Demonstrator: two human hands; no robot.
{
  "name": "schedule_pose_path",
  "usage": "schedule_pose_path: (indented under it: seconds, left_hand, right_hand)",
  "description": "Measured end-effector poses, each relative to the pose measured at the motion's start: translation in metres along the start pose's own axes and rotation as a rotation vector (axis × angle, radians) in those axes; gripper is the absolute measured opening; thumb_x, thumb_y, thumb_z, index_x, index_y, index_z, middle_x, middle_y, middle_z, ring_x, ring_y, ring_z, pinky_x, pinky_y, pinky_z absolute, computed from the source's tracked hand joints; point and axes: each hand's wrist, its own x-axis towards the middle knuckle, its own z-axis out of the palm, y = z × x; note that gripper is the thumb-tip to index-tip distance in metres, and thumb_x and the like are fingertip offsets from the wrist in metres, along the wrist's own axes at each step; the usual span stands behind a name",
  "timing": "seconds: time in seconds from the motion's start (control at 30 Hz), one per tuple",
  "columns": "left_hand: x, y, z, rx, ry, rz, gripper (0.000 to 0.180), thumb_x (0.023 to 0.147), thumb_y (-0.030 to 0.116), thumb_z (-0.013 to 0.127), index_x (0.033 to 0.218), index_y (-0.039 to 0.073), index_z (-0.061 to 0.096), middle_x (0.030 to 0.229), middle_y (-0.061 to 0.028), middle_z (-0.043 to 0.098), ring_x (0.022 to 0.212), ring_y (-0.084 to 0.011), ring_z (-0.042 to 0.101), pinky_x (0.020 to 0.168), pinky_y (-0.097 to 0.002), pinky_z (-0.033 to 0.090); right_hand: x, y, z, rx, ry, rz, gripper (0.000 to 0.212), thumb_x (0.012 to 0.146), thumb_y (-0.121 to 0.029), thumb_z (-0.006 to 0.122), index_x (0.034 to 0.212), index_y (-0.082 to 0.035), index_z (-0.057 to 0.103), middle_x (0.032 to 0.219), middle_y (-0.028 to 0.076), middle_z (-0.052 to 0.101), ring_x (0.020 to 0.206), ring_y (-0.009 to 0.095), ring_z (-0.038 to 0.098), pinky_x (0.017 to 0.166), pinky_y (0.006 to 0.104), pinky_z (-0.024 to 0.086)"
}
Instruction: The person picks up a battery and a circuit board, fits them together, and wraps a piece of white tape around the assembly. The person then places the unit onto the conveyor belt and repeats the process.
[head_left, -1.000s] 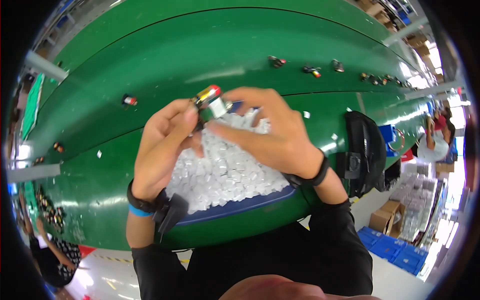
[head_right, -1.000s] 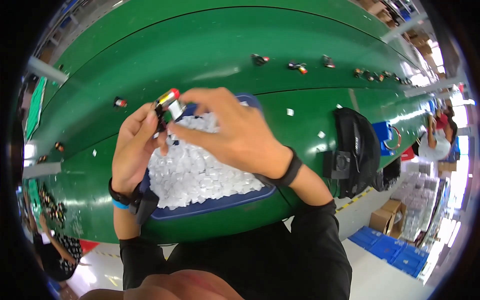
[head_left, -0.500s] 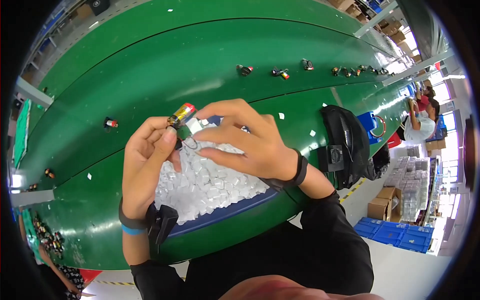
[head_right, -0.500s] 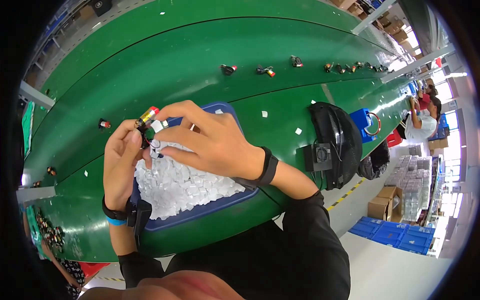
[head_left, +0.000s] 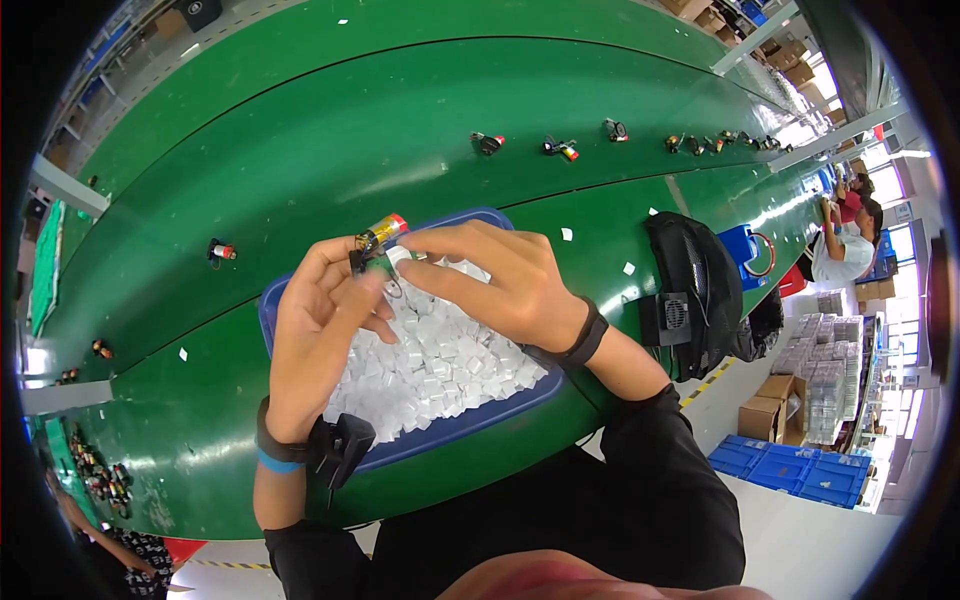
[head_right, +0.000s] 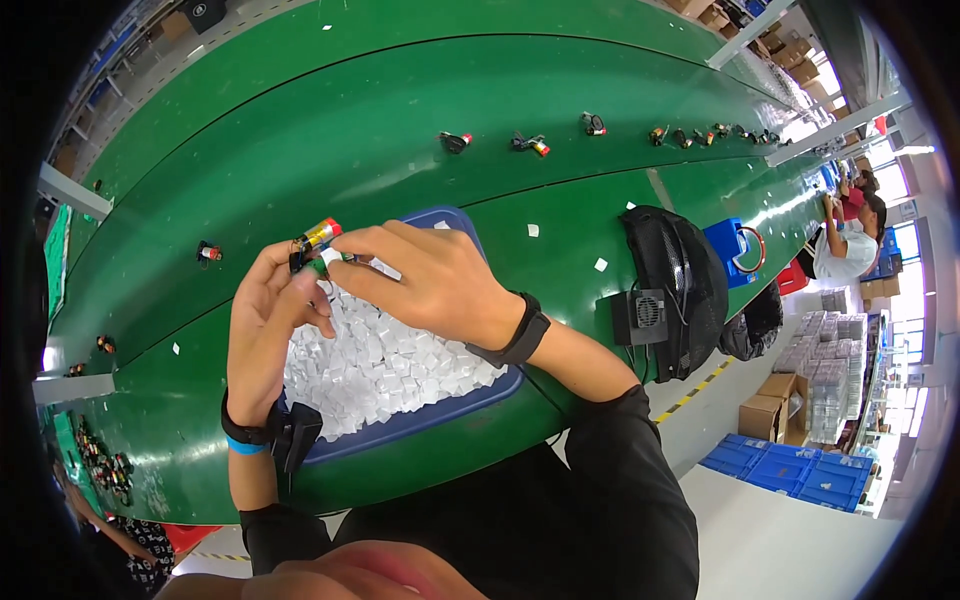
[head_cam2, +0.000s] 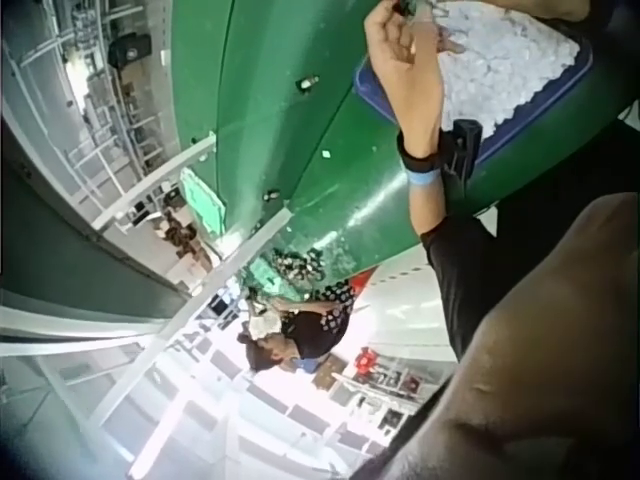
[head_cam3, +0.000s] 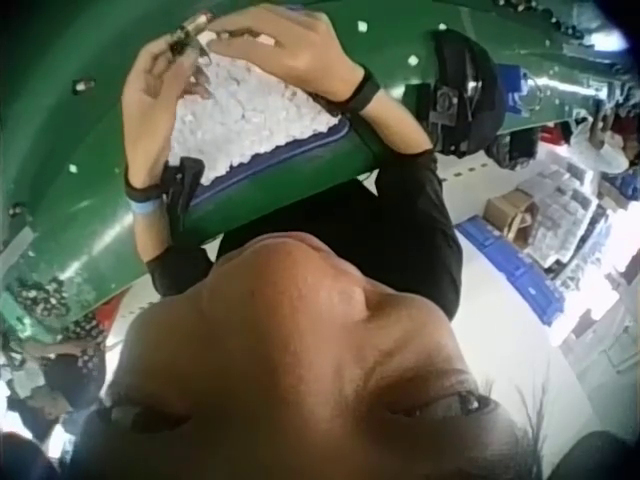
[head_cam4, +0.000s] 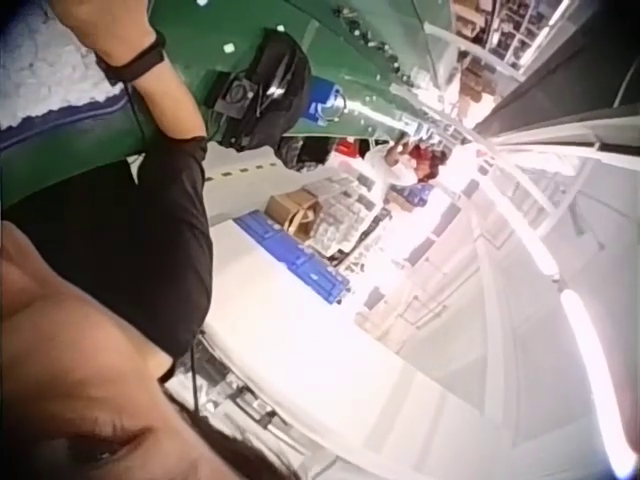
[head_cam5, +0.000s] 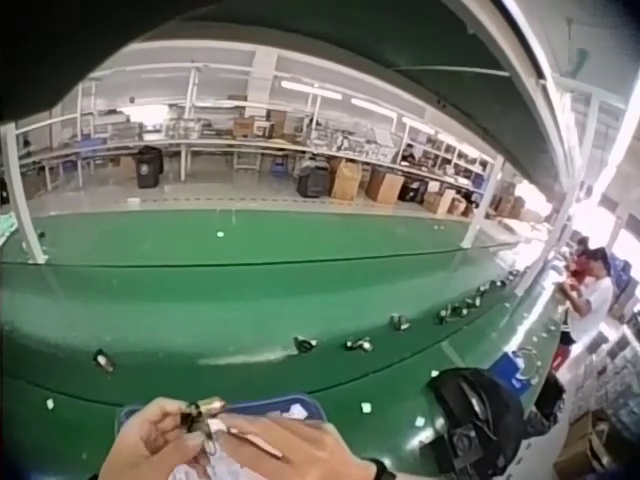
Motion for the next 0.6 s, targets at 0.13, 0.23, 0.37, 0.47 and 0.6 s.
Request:
schedule_pose_path:
  seconds: [0.13,0.23,0.37,0.47,0.6]
  left_hand:
    - [0.002,-0.008,-0.003,0.127,-0.026,0.061,0.036,0.099,0.005,0.060,0.132,-0.004,0.049,0.111,-0.0118,0.061,0.089,-0.0137,0.061,0.065,-0.0290,0.058]
    - [0.001,-0.012,-0.005,0.169,-0.032,0.088,0.036,0.099,0.005,0.061,0.132,-0.004,0.049,0.111,-0.0118,0.061,0.091,-0.0137,0.060,0.065,-0.0287,0.058]
    - [0.000,0.000,-0.004,0.123,-0.069,0.067,0.035,0.099,0.005,0.060,0.132,-0.004,0.049,0.110,-0.0116,0.061,0.090,-0.0136,0.060,0.066,-0.0284,0.058]
    - [0.002,0.000,-0.006,0.093,-0.076,0.028,0.034,0.100,0.004,0.059,0.131,-0.004,0.050,0.108,-0.0113,0.062,0.088,-0.0136,0.061,0.066,-0.0285,0.058]
    - [0.002,-0.002,-0.010,0.131,-0.005,0.020,0.032,0.100,0.004,0.059,0.130,-0.004,0.051,0.105,-0.0105,0.063,0.084,-0.0136,0.061,0.066,-0.0287,0.058]
  right_hand:
    - [-0.001,-0.001,0.001,-0.036,-0.013,-0.027,0.025,0.075,-0.005,0.073,0.100,-0.005,0.073,0.106,0.012,0.072,0.078,0.020,0.071,0.058,0.0261,0.057]
    - [-0.005,0.003,0.006,-0.022,0.037,-0.065,0.026,0.075,-0.006,0.073,0.101,-0.005,0.073,0.108,0.013,0.072,0.080,0.022,0.072,0.058,0.0268,0.057]
    - [-0.005,0.005,0.006,-0.010,0.047,-0.083,0.027,0.076,-0.006,0.074,0.102,-0.004,0.074,0.108,0.014,0.071,0.084,0.023,0.073,0.059,0.0278,0.057]
    - [-0.004,0.006,-0.002,0.061,-0.037,-0.020,0.029,0.077,-0.005,0.076,0.105,-0.004,0.074,0.105,0.013,0.071,0.084,0.022,0.071,0.061,0.0279,0.058]
    - [0.007,0.000,0.001,0.265,-0.011,0.222,0.031,0.078,-0.002,0.078,0.109,-0.005,0.074,0.102,0.012,0.070,0.084,0.022,0.069,0.064,0.0276,0.058]
